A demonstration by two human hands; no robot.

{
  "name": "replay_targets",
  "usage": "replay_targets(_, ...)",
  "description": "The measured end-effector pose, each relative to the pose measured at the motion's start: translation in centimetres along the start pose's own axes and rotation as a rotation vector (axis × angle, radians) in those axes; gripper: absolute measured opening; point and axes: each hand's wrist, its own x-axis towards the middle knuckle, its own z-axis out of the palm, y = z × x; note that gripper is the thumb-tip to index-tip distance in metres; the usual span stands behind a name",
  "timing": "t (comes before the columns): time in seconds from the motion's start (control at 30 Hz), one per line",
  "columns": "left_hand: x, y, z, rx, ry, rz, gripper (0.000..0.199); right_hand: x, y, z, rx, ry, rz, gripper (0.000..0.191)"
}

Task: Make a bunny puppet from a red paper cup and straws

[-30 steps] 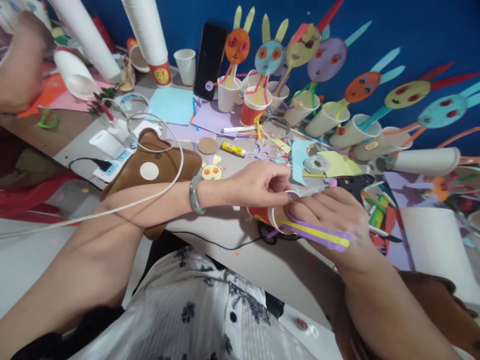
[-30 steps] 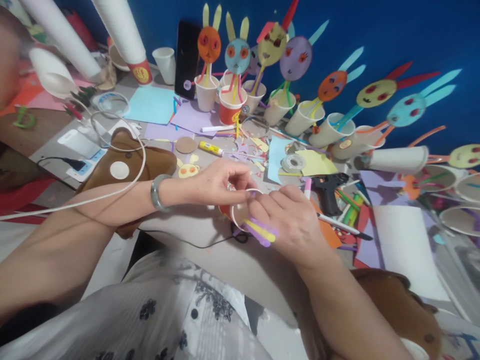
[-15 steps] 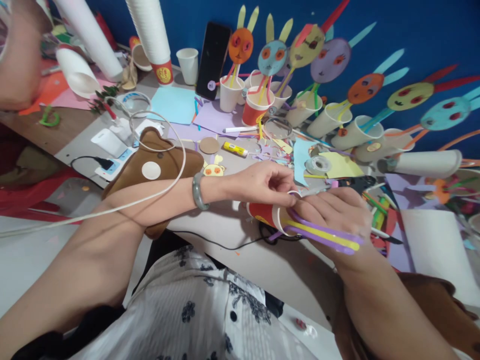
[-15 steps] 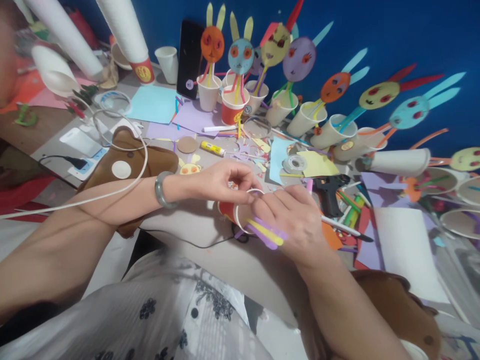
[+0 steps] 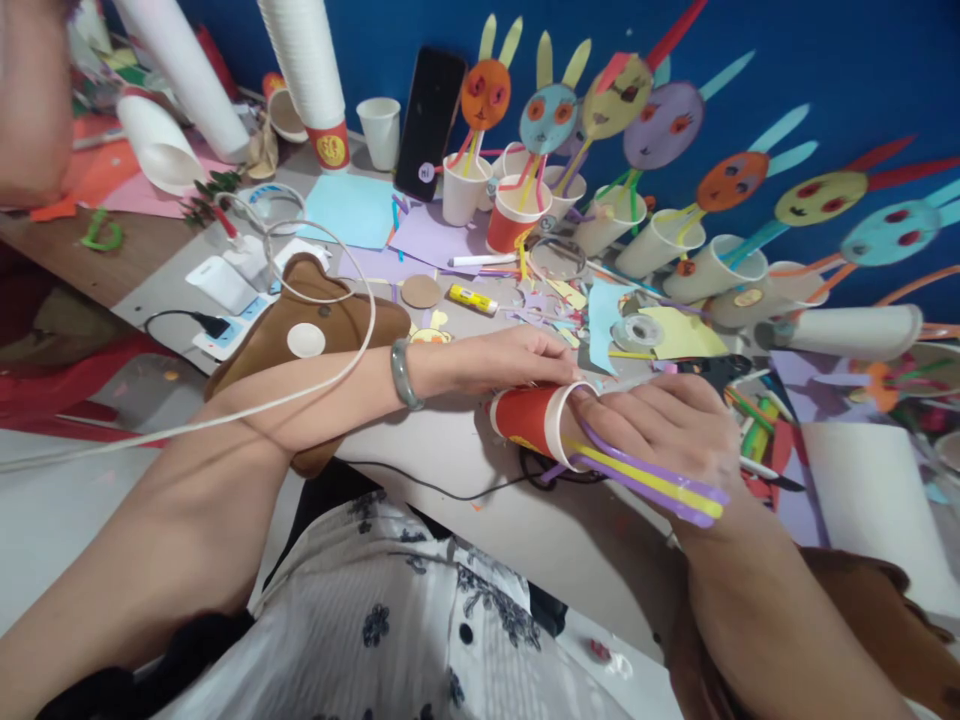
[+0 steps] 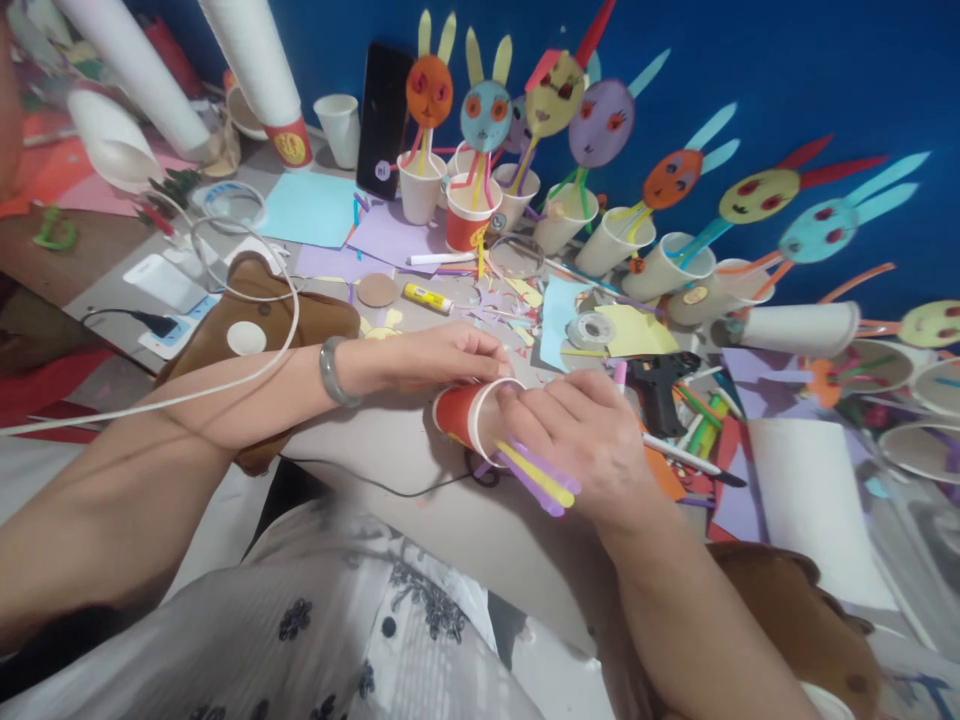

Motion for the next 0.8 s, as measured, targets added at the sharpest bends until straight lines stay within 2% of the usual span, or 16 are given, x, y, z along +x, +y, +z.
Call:
replay_targets(0.23,-0.01,0.34,0.14,-0.152,-0.032,-0.059,0.018,0.52,0.02,-0.33,-0.051,0.042,-0.008,0.020)
replay_targets(0.43,0.23,-0.10,0.27,-0.214,-0.034,-0.052,0.032,0.51,-0.16,-0.19,-0.041,0.098,0.033,0.022)
replay_targets(0.63,0.33,0.00,0.64,-0.220,-0.032,-0.057,0.032,0.92,0.00,-0.55,-0.007,0.090,0.070,0.026)
replay_targets(0.8,0.16,0.01,0.76,-0.242,-0.044,-0.059,0.039,0.37,0.11,-0.35,0.074,0.102,0.130,0.020)
